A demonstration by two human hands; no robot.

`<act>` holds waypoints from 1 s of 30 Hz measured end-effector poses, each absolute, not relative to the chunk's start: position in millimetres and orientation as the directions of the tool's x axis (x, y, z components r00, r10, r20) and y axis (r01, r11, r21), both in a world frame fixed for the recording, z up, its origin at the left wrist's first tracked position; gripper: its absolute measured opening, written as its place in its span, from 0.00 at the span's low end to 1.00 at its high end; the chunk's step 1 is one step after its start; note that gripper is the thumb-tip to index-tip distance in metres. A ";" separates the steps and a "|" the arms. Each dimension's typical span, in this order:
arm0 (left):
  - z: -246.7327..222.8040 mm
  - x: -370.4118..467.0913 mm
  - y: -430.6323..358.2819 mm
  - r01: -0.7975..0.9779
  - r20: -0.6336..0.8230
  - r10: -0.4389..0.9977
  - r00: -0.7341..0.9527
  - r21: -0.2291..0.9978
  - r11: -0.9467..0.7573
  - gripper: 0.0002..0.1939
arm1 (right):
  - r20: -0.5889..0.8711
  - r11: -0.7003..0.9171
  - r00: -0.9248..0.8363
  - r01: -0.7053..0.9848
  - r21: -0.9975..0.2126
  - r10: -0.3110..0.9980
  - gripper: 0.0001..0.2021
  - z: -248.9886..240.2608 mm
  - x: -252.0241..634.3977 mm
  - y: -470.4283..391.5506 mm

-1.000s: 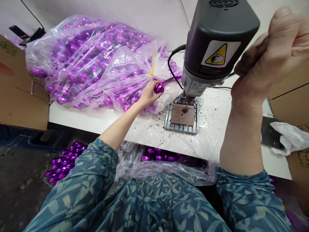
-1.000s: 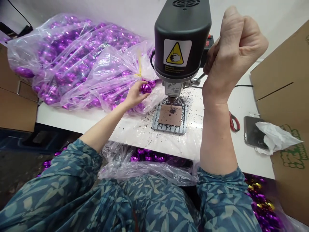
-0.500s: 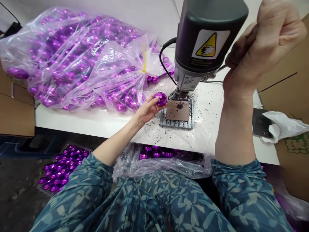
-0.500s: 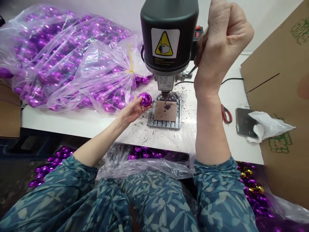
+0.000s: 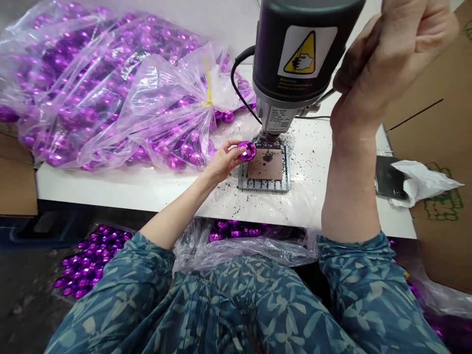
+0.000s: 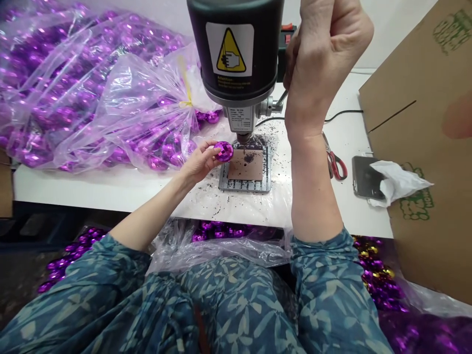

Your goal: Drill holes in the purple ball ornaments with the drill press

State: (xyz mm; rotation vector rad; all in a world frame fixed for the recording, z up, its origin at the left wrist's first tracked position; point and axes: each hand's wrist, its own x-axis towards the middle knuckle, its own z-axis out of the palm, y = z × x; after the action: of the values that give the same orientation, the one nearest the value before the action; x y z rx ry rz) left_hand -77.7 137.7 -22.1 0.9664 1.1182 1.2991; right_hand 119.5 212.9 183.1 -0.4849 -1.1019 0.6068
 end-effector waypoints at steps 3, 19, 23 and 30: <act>-32.3 -70.8 139.9 -0.185 -0.022 0.998 -0.059 0.983 0.011 0.30 | 0.647 0.717 0.314 -0.226 -0.660 0.695 0.24 184.0 120.1 211.5; -50.5 -50.4 156.5 0.023 0.134 0.989 0.064 0.990 -0.136 0.27 | 0.633 0.700 0.302 -0.247 -0.670 0.713 0.23 184.1 119.8 214.8; -50.0 -46.5 154.6 0.079 0.144 0.985 0.092 0.985 -0.151 0.27 | 0.642 0.723 0.340 -0.245 -0.646 0.687 0.23 181.4 119.6 221.6; -51.6 -34.0 145.4 0.247 0.198 0.972 0.124 0.943 -0.224 0.30 | 0.709 0.770 0.305 -0.179 -0.613 0.636 0.25 173.7 122.4 229.2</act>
State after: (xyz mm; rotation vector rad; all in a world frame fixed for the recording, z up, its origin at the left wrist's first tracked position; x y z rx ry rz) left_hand -34.0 145.4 -51.6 1.6099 1.2151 1.1550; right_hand 122.4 229.2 173.7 -0.4674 -1.1425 0.5658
